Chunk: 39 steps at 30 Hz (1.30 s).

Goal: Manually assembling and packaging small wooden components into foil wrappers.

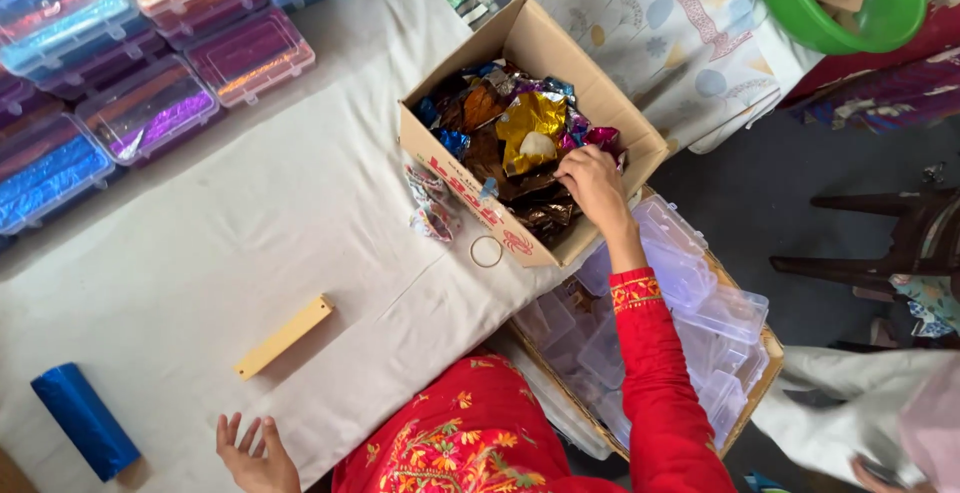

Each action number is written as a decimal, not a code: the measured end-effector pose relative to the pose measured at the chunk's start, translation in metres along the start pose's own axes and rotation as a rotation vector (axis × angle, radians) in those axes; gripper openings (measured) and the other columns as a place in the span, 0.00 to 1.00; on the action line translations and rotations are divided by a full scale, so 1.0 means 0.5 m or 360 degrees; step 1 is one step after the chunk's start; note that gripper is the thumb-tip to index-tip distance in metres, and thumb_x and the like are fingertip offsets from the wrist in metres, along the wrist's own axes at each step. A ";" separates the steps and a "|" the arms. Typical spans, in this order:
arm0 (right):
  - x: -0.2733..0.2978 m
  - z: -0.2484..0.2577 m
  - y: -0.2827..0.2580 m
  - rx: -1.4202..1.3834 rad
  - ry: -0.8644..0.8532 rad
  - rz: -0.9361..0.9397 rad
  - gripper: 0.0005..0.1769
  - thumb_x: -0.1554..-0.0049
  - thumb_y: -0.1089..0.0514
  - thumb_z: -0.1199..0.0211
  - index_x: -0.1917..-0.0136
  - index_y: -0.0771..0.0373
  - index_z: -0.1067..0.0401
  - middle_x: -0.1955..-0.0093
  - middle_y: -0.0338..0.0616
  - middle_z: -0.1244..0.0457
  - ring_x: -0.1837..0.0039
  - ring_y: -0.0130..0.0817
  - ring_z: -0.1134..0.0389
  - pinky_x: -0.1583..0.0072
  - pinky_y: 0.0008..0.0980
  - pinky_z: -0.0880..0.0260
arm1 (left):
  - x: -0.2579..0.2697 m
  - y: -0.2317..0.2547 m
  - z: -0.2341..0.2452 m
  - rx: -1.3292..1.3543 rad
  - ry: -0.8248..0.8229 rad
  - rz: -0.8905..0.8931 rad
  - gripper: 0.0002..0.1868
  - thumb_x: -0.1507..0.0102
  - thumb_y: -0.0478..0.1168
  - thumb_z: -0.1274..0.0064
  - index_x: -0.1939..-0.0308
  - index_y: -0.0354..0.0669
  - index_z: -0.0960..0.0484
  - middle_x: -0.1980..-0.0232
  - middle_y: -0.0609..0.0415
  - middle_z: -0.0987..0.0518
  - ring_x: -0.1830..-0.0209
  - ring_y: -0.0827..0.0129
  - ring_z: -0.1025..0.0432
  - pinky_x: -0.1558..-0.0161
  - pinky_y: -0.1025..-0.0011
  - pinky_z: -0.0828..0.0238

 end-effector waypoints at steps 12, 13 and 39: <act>0.003 0.103 -0.049 -0.0222 0.0105 -0.0030 0.04 0.44 0.63 0.31 0.54 0.65 0.20 0.52 0.46 0.29 0.46 0.42 0.30 0.41 0.42 0.32 | 0.032 0.051 0.023 -0.0043 0.0091 -0.0041 0.35 0.30 0.27 0.47 0.21 0.31 0.43 0.27 0.38 0.30 0.41 0.55 0.25 0.46 0.64 0.24; 0.000 0.122 -0.061 -0.0224 0.0107 -0.0028 0.04 0.44 0.63 0.31 0.54 0.65 0.20 0.52 0.46 0.29 0.46 0.42 0.30 0.41 0.42 0.32 | 0.034 0.048 0.024 -0.0043 0.0094 -0.0043 0.35 0.30 0.27 0.47 0.21 0.31 0.43 0.27 0.38 0.30 0.41 0.55 0.25 0.46 0.64 0.24; 0.111 -0.236 -0.643 -0.3520 -0.1505 -0.0560 0.08 0.45 0.60 0.50 0.56 0.67 0.34 0.52 0.49 0.34 0.49 0.36 0.33 0.43 0.35 0.30 | 0.112 0.207 -0.147 0.1350 -0.0727 0.0613 0.33 0.32 0.54 0.56 0.28 0.40 0.36 0.31 0.51 0.28 0.30 0.67 0.34 0.30 0.66 0.42</act>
Point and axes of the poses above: each hand's wrist, its own x-axis away from the middle knuckle, its own z-axis out of the back of the hand, y = z × x, the point moved 3 cm from there along -x, towards the middle knuckle
